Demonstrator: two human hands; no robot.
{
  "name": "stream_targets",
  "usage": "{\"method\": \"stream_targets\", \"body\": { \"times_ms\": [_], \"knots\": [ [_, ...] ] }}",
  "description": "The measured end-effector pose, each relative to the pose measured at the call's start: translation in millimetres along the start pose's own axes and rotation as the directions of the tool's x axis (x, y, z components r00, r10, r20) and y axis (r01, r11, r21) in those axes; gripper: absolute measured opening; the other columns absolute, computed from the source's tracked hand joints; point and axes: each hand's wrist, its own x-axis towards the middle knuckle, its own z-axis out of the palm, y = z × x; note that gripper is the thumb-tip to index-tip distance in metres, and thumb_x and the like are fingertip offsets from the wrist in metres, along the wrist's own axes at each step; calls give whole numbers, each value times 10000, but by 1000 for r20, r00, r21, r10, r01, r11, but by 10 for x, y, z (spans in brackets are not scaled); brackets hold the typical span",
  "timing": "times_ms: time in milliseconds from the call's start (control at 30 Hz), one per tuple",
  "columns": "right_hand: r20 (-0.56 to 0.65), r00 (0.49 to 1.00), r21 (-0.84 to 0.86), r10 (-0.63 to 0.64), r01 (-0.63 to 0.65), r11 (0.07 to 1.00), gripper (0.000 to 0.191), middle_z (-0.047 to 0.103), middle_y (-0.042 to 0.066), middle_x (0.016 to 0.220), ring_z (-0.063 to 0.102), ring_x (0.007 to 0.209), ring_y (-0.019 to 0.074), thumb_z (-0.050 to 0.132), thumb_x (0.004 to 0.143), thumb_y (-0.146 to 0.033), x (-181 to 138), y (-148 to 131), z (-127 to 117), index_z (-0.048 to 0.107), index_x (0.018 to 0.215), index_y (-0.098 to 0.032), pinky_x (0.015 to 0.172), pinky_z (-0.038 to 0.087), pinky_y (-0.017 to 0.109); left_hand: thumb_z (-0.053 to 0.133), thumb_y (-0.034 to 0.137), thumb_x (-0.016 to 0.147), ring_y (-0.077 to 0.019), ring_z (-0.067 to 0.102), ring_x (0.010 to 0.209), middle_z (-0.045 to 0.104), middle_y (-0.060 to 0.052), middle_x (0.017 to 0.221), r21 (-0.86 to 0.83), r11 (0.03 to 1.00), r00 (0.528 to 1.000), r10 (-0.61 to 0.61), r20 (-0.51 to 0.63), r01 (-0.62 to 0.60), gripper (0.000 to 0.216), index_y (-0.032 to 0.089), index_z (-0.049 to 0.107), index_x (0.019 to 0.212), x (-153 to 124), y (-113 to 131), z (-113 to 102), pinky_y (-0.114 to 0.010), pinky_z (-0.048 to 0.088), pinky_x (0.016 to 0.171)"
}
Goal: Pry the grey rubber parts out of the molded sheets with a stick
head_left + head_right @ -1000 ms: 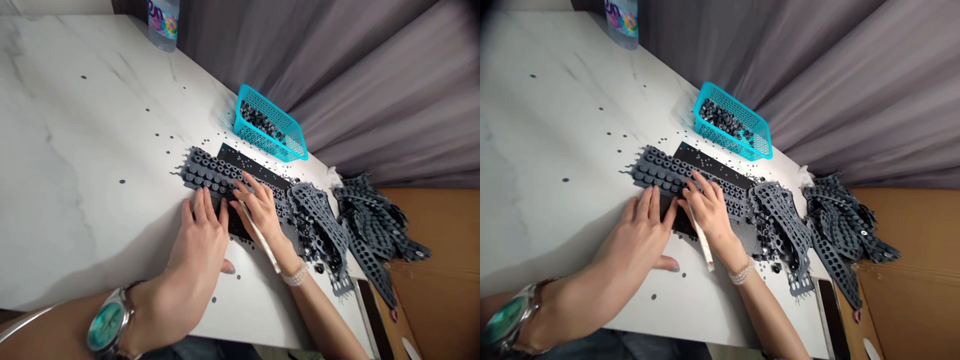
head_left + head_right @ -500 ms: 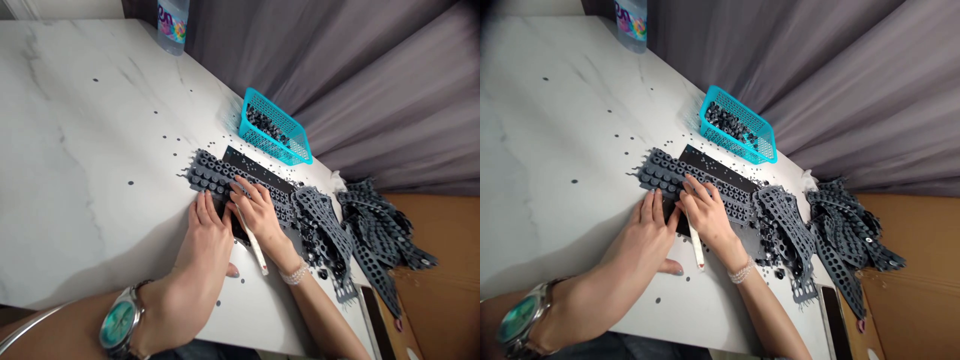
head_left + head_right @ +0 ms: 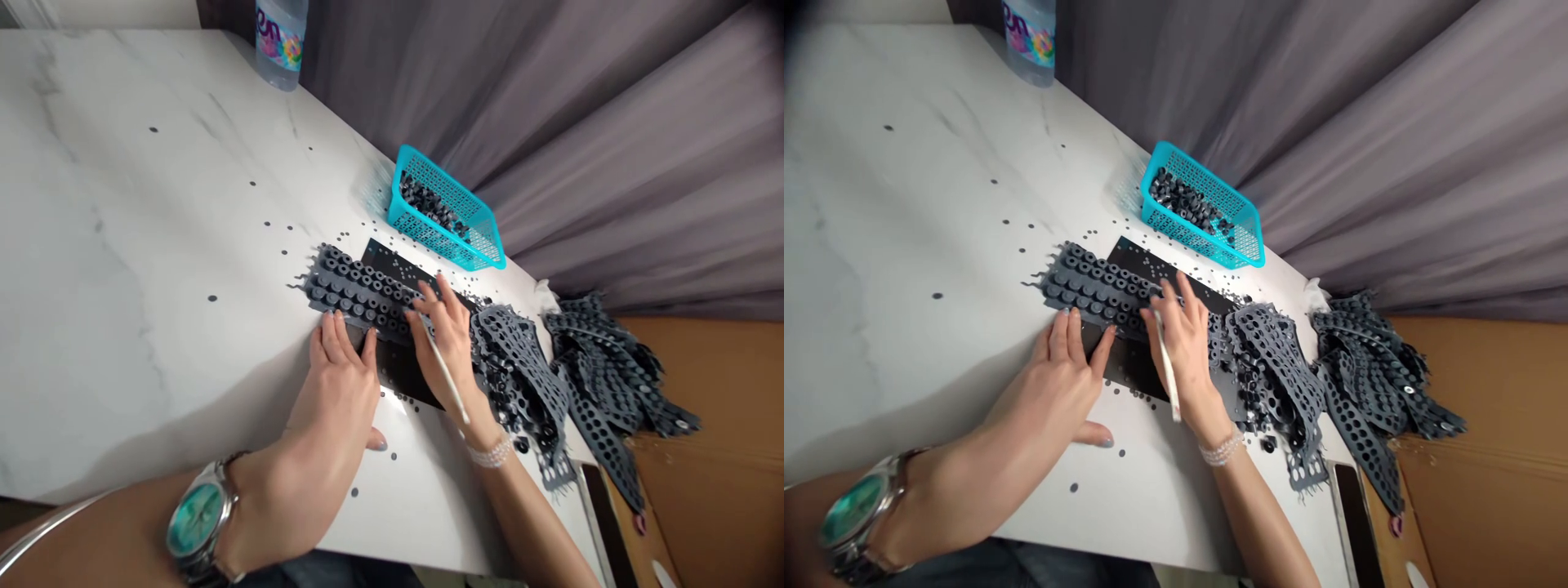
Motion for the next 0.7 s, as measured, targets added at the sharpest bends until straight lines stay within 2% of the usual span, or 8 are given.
{"method": "stream_targets", "body": {
  "times_ms": [100, 167, 433, 567, 700],
  "knots": [
    [71, 976, 62, -206, 202, 977, 147, 671, 126, 1234, 468, 1343, 251, 511, 945, -173, -81, -128, -62, 552, 1083, -204, 977, 426, 431, 811, 609, 514, -523, 201, 1392, 284, -315, 1494, -32, 999, 1000, -6, 14, 7, 1238, 64, 287, 1494, 10, -5, -25, -566, 235, 1118],
    [87, 959, 78, -271, 264, 961, 136, 695, 114, 1196, 511, 1306, 242, 527, 940, -171, -96, -204, -73, 559, 1068, -205, 972, 427, 414, 818, 597, 509, -521, 192, 1396, 289, -302, 1499, -41, 999, 1000, -17, 2, 17, 1218, 70, 319, 1488, 20, -3, -14, -571, 226, 1120],
    [116, 927, 89, -356, 347, 933, 124, 705, 109, 1183, 542, 1275, 242, 522, 944, -167, -49, -214, -34, 588, 1049, -177, 967, 418, 405, 842, 572, 471, -527, 222, 1387, 322, -317, 1475, -49, 999, 997, -20, -77, 16, 1172, 25, 436, 1425, 25, 13, 61, -572, 233, 1122],
    [136, 916, 93, -378, 368, 925, 132, 704, 115, 1182, 540, 1277, 244, 508, 956, -190, -36, -195, -38, 599, 1051, -182, 965, 423, 410, 828, 565, 508, -516, 235, 1387, 286, -338, 1478, -34, 999, 1000, -14, -27, 13, 1131, -18, 451, 1401, 4, 3, -12, -557, 234, 1130],
    [154, 912, 86, -379, 370, 925, 132, 691, 126, 1205, 526, 1289, 247, 501, 959, -190, -24, -195, -40, 599, 1046, -182, 961, 435, 415, 804, 582, 542, -503, 226, 1394, 267, -341, 1486, -5, 1000, 1000, -15, 1, 15, 1151, -14, 390, 1437, -3, -9, -45, -552, 232, 1133]
  ]
}}
